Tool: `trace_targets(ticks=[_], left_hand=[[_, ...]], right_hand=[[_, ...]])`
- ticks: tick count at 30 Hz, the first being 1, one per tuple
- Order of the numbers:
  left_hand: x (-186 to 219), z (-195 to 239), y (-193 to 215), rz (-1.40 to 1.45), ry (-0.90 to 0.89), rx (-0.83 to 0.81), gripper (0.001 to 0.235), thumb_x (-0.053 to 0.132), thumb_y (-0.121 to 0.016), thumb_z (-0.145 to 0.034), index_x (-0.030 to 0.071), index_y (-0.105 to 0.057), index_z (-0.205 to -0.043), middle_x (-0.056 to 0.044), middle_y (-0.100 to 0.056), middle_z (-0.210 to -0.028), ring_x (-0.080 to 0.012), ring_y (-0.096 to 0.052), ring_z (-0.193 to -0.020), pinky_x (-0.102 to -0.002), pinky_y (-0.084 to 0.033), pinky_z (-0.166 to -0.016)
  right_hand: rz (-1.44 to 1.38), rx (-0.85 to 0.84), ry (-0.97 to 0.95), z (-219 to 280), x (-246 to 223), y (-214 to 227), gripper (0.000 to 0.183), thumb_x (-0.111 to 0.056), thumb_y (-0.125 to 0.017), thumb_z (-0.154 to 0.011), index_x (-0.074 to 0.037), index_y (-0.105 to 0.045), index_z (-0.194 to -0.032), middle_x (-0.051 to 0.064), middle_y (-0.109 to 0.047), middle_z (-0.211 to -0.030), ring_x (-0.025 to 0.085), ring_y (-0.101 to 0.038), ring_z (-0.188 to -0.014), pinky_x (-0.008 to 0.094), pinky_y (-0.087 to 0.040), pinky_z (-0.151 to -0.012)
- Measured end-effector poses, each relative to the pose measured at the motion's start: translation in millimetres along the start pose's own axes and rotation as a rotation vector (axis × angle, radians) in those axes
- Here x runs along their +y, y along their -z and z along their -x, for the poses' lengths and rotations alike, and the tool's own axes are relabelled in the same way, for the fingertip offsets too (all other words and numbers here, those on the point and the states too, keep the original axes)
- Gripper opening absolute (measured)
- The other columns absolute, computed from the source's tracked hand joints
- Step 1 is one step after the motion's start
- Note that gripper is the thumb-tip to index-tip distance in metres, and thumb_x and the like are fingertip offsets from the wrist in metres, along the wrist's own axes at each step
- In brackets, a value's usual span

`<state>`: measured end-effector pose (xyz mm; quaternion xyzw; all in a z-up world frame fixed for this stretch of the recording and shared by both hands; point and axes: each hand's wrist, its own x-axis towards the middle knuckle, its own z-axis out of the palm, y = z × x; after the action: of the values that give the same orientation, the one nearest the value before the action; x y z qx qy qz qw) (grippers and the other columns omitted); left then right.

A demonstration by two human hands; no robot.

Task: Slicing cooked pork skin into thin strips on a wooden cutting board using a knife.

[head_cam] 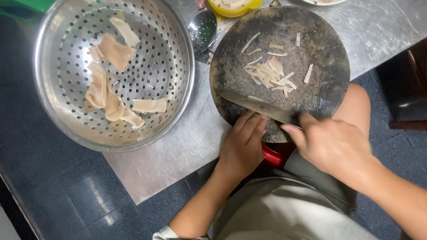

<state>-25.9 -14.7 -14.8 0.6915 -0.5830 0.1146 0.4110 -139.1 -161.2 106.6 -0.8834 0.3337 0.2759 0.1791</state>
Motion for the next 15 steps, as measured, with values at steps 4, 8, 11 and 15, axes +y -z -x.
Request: trace_targets(ticks=[4, 8, 11, 15], left_hand=[[4, 4, 4, 0.006, 0.111, -0.132, 0.021, -0.011, -0.055, -0.096, -0.014, -0.068, -0.113, -0.026, -0.069, -0.113, -0.0428, -0.067, -0.104, -0.053, -0.056, -0.103], [16, -7, 18, 0.035, 0.198, -0.125, 0.014, 0.0, -0.058, -0.1, -0.009, -0.063, -0.109, -0.02, -0.059, -0.105, -0.0384, -0.057, -0.1, -0.048, -0.054, -0.092], [25, -10, 17, 0.031, 0.149, -0.11, 0.013, -0.005, -0.057, -0.098, -0.013, -0.066, -0.104, -0.021, -0.064, -0.098, -0.0358, -0.06, -0.092, -0.044, -0.055, -0.087], [43, -16, 7, 0.01, -0.023, -0.096, 0.011, -0.009, -0.052, -0.098, -0.014, -0.061, -0.101, -0.026, -0.062, -0.096, -0.039, -0.06, -0.089, -0.05, -0.056, -0.088]], right_hand=[[0.125, -0.015, -0.008, 12, 46, -46, 0.055, -0.065, -0.033, -0.102, -0.015, -0.056, -0.107, 0.02, -0.073, -0.076, 0.053, -0.069, -0.075, 0.057, -0.056, -0.058], [0.142, 0.011, -0.03, 24, 60, -69, 0.056, -0.067, -0.033, -0.1, -0.018, -0.057, -0.112, 0.016, -0.071, -0.068, 0.049, -0.069, -0.067, 0.055, -0.054, -0.053], [0.138, 0.009, -0.057, 32, 66, -73, 0.055, -0.068, -0.034, -0.1, -0.018, -0.057, -0.104, 0.016, -0.07, -0.068, 0.05, -0.068, -0.068, 0.055, -0.053, -0.054], [0.109, 0.029, -0.104, 41, 75, -73, 0.056, -0.069, -0.033, -0.1, -0.018, -0.055, -0.098, 0.017, -0.071, -0.07, 0.049, -0.07, -0.072, 0.056, -0.054, -0.057]])
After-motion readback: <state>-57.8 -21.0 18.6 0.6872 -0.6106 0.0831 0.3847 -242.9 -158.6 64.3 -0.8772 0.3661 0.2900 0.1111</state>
